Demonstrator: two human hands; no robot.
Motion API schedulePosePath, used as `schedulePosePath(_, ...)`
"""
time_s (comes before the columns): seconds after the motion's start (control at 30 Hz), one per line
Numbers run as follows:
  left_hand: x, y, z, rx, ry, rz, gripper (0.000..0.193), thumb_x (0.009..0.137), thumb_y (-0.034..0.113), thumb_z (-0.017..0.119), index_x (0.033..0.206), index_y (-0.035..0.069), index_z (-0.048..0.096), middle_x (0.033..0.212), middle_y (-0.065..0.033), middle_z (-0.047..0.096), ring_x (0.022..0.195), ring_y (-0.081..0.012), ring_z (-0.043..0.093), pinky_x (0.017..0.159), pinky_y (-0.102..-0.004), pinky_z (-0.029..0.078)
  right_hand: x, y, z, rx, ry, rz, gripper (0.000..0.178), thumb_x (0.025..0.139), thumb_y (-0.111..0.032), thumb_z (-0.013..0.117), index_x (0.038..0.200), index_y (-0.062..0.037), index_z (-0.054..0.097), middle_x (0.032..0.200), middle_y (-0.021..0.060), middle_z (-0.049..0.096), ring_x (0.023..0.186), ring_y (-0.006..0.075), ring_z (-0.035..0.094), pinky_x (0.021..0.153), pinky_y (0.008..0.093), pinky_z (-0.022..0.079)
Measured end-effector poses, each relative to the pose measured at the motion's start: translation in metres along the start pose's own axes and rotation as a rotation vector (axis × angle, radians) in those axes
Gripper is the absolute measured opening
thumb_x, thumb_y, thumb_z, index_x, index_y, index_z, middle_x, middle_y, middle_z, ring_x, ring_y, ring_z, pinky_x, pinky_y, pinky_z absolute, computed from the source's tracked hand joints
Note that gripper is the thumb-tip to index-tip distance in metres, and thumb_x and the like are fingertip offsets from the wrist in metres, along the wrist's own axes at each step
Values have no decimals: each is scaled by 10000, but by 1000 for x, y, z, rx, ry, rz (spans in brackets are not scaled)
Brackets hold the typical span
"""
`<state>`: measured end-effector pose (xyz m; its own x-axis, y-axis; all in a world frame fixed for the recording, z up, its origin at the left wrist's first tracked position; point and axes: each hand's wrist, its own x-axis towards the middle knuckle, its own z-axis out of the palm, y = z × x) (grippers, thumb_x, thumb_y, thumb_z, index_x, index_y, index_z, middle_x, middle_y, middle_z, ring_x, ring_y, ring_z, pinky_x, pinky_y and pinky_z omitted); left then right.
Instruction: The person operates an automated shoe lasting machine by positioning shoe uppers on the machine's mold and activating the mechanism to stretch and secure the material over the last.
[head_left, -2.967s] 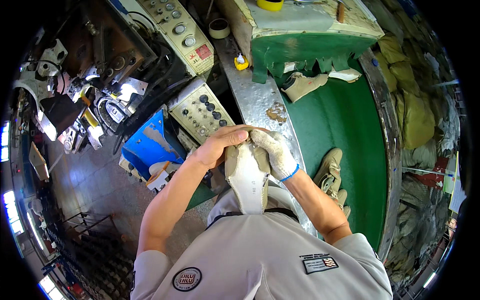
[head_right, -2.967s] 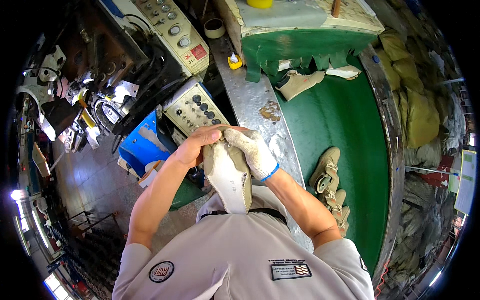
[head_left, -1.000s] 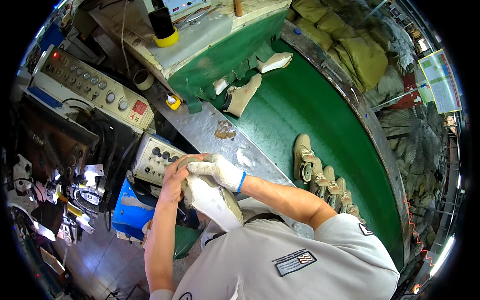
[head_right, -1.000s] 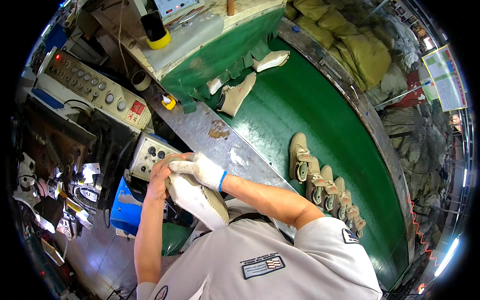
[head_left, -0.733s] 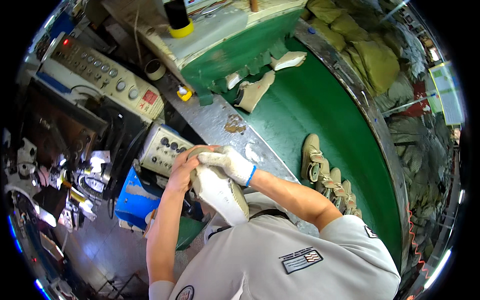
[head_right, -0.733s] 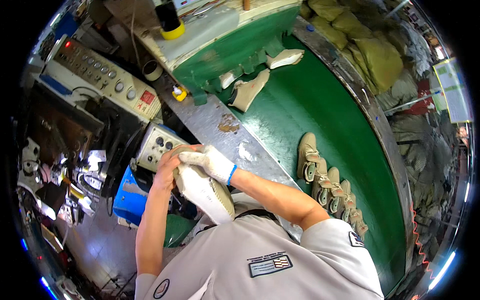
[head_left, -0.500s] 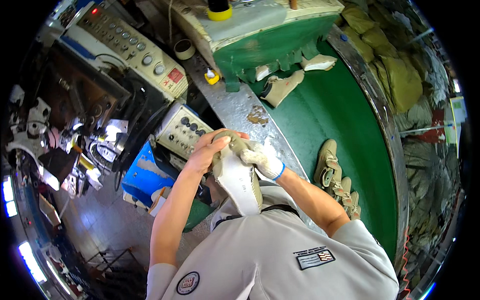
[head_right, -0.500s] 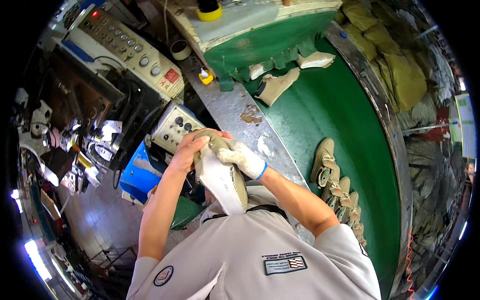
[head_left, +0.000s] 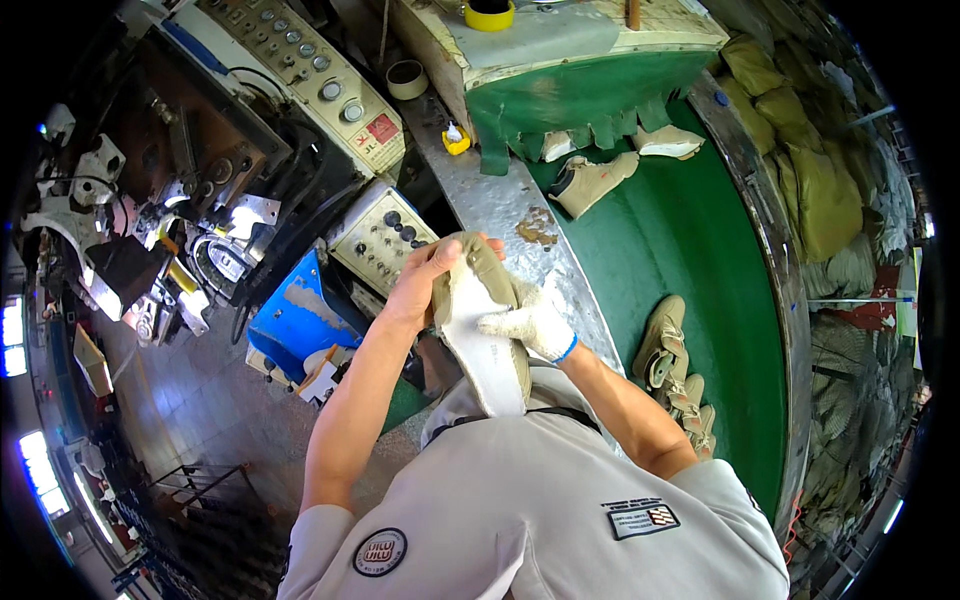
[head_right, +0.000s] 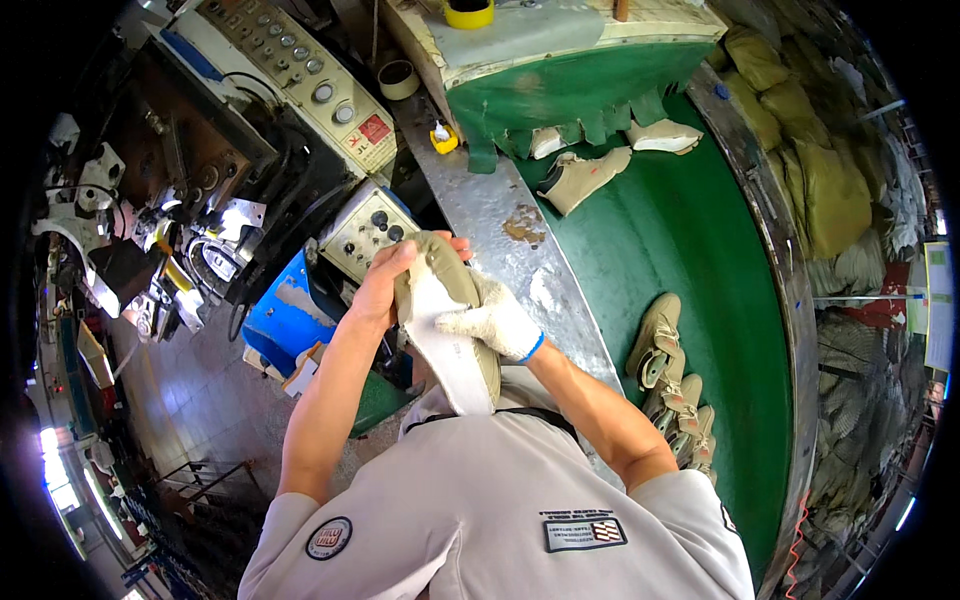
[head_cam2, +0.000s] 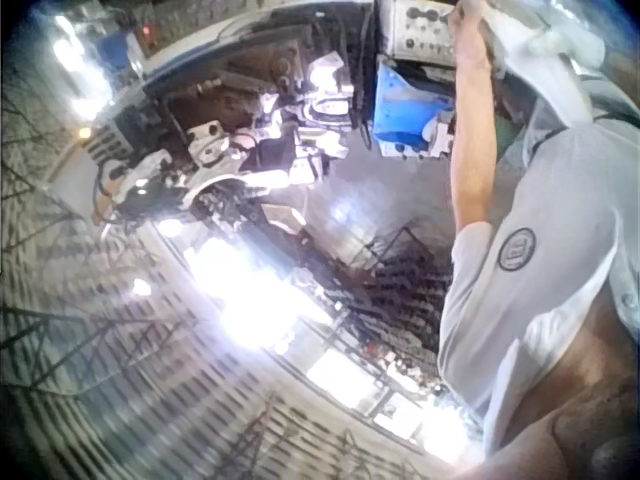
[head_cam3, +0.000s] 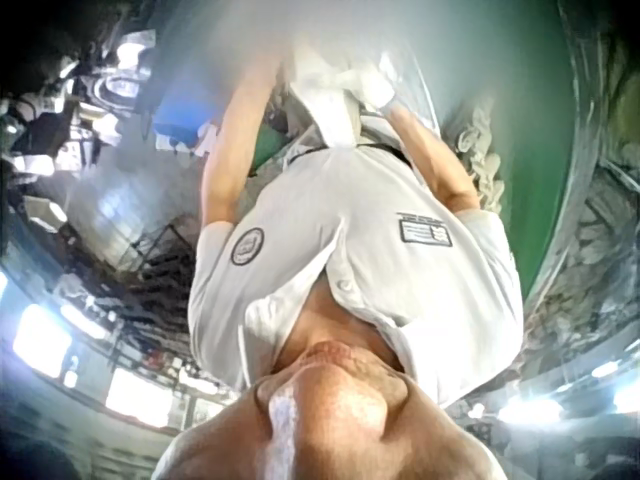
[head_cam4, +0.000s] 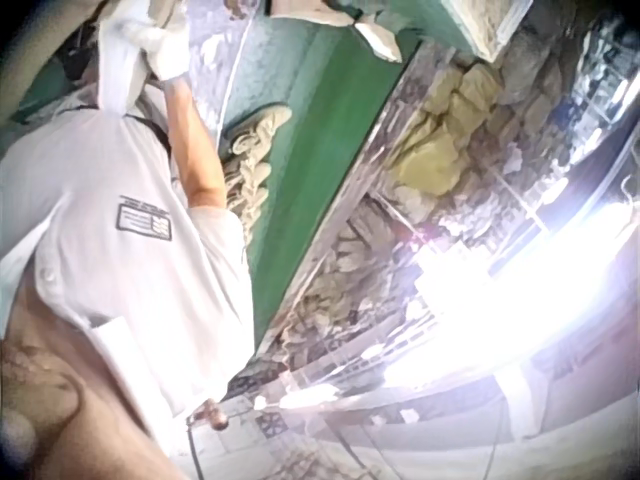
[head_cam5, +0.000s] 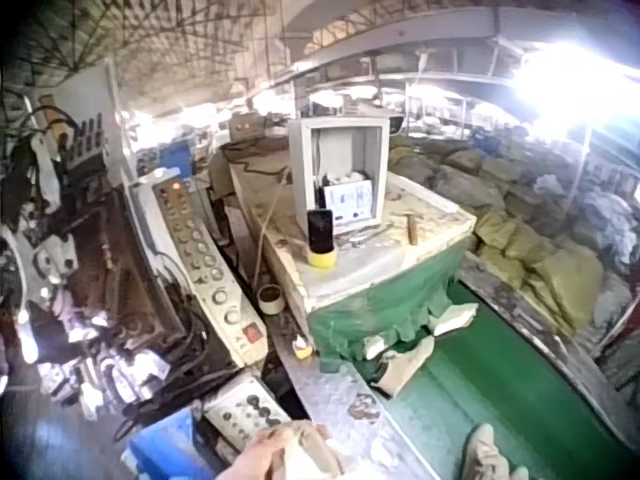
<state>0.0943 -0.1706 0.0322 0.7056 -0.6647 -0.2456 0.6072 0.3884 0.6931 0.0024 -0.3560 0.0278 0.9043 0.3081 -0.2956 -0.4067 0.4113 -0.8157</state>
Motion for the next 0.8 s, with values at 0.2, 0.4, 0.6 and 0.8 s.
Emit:
schedulePosePath(0.2,-4,12,-4,-98,84,111,740,1058,551,403,1438,-83,460,1390,-213,599,1284,-303,568,1133,-416,411,9,-4,3,4,-11,16,718,781,-192,866,1382,24,538,1205,86,672,1062,157,648,940,327,527)
schedulePosePath(0.4,-11,32,-4,432,247,245,434,1020,198,575,1358,-74,571,1342,-173,640,1234,-218,599,1084,-329,433,21,-1,4,-5,30,15,683,797,-222,862,1353,43,567,1178,107,693,1015,167,669,908,328,540)
schedulePosePath(0.6,-6,38,7,1132,508,423,287,906,134,702,1161,3,712,969,-157,765,900,-199,748,787,-307,565,32,-8,9,-17,28,-3,642,824,-267,840,1323,49,589,1139,109,706,984,168,679,877,318,546)
schedulePosePath(0.8,-7,63,9,1311,541,339,196,925,99,662,1008,-58,745,625,-26,642,616,-34,549,558,-254,445,32,-22,14,-19,-15,-7,641,834,-318,818,1295,72,601,1075,107,717,912,148,692,817,296,562)
